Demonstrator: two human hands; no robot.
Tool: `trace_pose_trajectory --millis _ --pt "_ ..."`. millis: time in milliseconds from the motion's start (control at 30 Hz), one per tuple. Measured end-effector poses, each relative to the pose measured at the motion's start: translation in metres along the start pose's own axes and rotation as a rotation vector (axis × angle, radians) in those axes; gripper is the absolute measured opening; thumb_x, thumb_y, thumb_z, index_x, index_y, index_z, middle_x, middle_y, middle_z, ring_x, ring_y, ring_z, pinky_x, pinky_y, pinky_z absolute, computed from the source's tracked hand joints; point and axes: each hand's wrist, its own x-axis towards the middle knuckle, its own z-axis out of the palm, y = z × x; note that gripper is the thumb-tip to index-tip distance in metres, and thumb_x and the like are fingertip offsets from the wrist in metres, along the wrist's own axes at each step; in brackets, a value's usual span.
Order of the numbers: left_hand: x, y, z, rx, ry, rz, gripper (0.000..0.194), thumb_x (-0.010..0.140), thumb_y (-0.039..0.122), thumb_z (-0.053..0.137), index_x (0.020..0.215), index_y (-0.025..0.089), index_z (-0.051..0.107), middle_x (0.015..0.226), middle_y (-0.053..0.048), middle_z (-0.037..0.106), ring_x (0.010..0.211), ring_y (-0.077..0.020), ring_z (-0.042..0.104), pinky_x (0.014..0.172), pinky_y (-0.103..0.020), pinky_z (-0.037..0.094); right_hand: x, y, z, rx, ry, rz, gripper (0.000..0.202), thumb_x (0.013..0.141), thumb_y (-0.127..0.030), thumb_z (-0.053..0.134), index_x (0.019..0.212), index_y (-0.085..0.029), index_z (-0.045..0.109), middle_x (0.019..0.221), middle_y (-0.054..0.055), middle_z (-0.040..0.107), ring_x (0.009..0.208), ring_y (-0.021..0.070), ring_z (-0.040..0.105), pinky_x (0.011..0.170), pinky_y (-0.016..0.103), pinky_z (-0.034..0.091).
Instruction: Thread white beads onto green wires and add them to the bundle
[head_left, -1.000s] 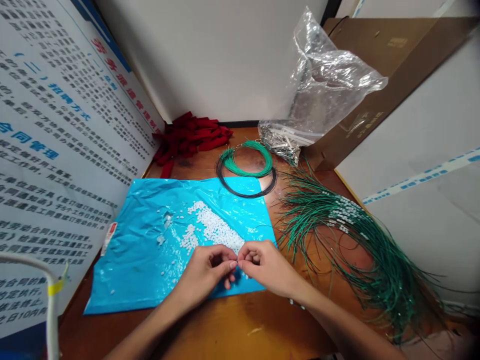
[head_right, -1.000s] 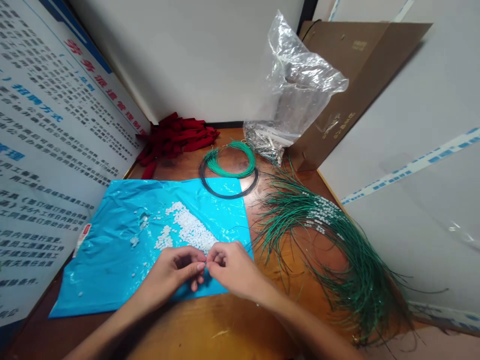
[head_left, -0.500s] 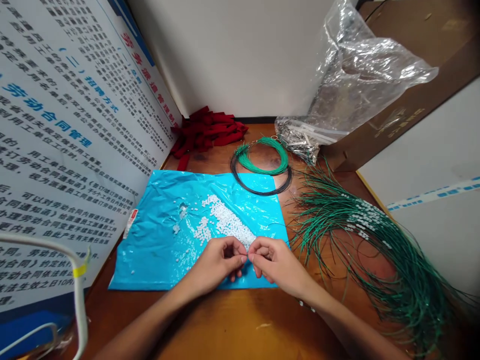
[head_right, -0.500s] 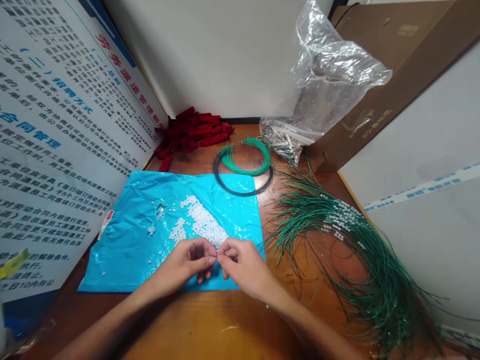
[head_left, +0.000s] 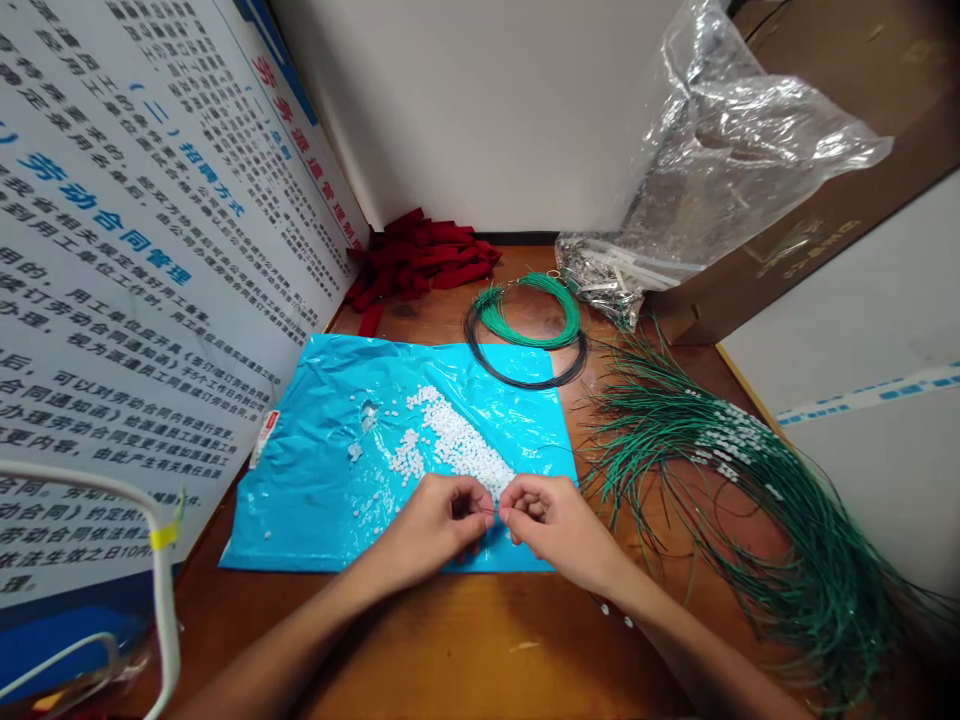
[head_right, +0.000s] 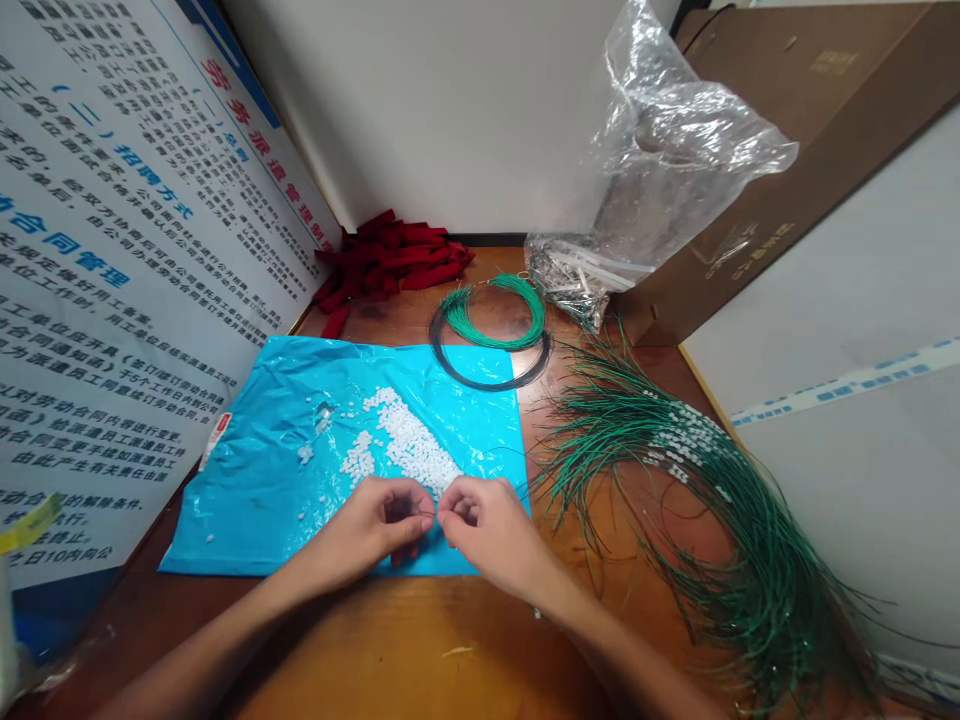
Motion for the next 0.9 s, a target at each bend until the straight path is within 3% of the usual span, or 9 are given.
trace_pose_trajectory --millis 333,900 --pt "0.001 0.0019 0.0001 -0.121 0.01 -0.006 0.014 0.079 0.025 0.056 0.077 0.012 0.058 0.058 0.0 0.057 0.049 -0.0111 0.052 0.046 -0.022 0.041 -0.0003 -0.0033 -0.0019 -0.022 -0.021 0.002 0.01 0.077 -0.012 0.05 0.073 -0.016 0.057 0.056 -0.002 0.055 0.046 0.0068 0.045 0.043 0.017 0.033" --pt "-0.0009 0.0052 -0.0038 0.182 0.037 0.06 0.013 0.077 0.019 0.056 0.071 0.012 0.065 0.054 0.0 0.059 0.048 -0.0097 0.052 0.047 -0.019 0.037 -0.0012 -0.0014 -0.0016 -0.023 -0.064 0.026 0.01 0.08 -0.012 0.048 0.074 -0.017 0.055 0.056 -0.002 0.057 0.046 0.006 0.043 0.042 0.016 0.031"
